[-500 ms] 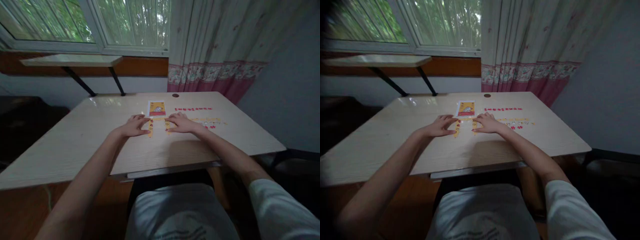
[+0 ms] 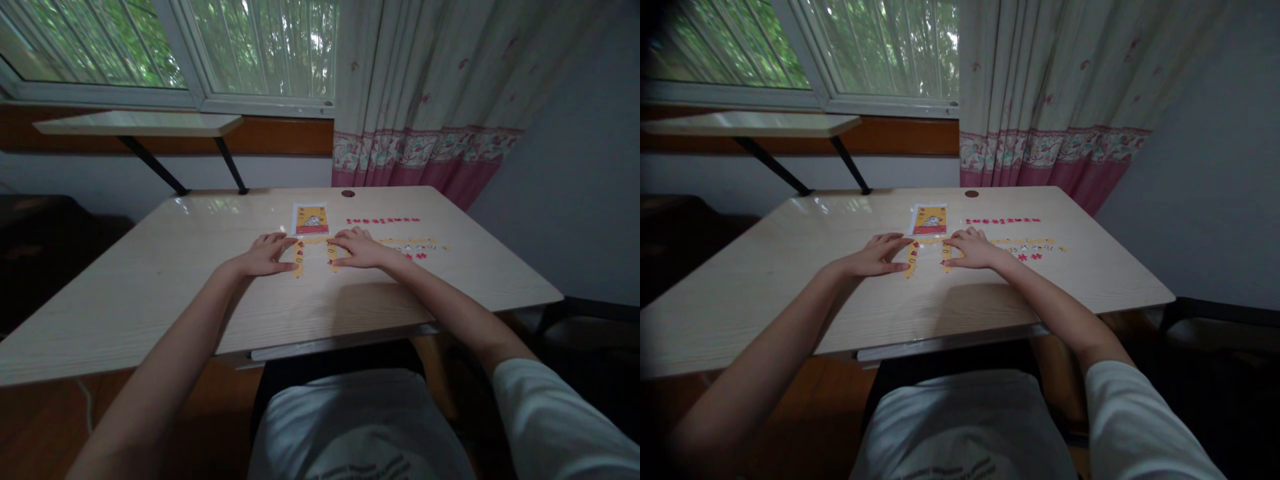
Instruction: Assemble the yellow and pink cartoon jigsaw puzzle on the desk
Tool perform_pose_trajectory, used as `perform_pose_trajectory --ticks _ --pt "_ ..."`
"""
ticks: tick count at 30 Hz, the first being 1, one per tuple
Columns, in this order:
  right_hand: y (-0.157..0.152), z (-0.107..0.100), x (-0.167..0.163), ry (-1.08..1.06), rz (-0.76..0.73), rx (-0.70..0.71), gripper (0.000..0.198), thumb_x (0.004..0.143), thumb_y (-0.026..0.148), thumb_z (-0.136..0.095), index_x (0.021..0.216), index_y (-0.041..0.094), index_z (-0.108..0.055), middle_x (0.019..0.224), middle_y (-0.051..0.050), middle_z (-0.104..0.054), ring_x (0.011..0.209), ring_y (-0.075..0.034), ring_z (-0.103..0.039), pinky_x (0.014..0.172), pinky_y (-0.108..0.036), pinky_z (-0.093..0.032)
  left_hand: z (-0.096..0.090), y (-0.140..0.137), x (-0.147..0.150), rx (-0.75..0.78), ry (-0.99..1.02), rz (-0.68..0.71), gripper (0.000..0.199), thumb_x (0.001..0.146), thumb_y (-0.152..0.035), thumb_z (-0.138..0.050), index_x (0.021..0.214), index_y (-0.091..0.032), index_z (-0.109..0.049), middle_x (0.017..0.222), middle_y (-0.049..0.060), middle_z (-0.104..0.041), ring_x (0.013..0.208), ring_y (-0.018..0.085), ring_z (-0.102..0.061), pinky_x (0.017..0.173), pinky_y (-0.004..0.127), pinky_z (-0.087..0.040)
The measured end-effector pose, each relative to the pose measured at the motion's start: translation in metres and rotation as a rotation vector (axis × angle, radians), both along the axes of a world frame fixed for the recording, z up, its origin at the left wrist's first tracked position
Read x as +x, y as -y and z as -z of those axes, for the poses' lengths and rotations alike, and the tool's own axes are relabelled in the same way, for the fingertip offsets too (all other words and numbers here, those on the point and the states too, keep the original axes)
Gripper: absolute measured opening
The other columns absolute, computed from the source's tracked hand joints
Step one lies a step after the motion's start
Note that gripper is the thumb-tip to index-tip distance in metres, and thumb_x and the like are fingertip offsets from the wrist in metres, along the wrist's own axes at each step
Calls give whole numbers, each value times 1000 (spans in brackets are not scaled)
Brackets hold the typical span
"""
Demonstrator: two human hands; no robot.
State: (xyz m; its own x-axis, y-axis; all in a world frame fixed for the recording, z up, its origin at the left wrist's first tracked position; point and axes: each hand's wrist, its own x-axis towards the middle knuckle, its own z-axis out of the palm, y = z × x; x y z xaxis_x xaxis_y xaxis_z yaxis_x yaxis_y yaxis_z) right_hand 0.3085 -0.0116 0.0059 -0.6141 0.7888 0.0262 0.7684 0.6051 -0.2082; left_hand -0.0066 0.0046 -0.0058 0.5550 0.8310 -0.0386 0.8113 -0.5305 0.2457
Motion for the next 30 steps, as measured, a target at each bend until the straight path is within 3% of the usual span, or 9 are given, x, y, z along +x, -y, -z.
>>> perform_pose_trajectory --ticks 7,13,20,30 --pt "-6 0 11 -57 17 61 62 95 61 -47 145 23 -54 143 -14 -54 127 -36 -44 108 -52 -30 -1 -1 -3 17 74 -28 106 75 -91 -40 146 -13 -49 148 22 -49 137 42 -41 114 55 -32" --pt "-23 -6 36 -123 227 155 42 93 43 -56 127 21 -68 135 -13 -62 122 -34 -50 104 -48 -36 5 -7 -8 87 57 -34 92 83 -84 -31 133 -12 -61 141 21 -56 131 40 -49 111 56 -36" --pt "-61 -14 51 -211 290 20 29 92 19 -57 114 16 -74 114 -12 -75 99 -22 -67 92 -33 -47 5 -7 -7 121 53 -12 82 87 -74 -35 131 -11 -63 139 21 -58 129 39 -51 111 54 -37" --pt "-108 -16 22 29 268 -22 28 83 17 -68 110 20 -76 115 -9 -76 104 -20 -69 92 -28 -48 7 -7 -8 122 46 -20 77 87 -73 -36 131 -15 -62 141 18 -57 131 38 -49 111 54 -37"
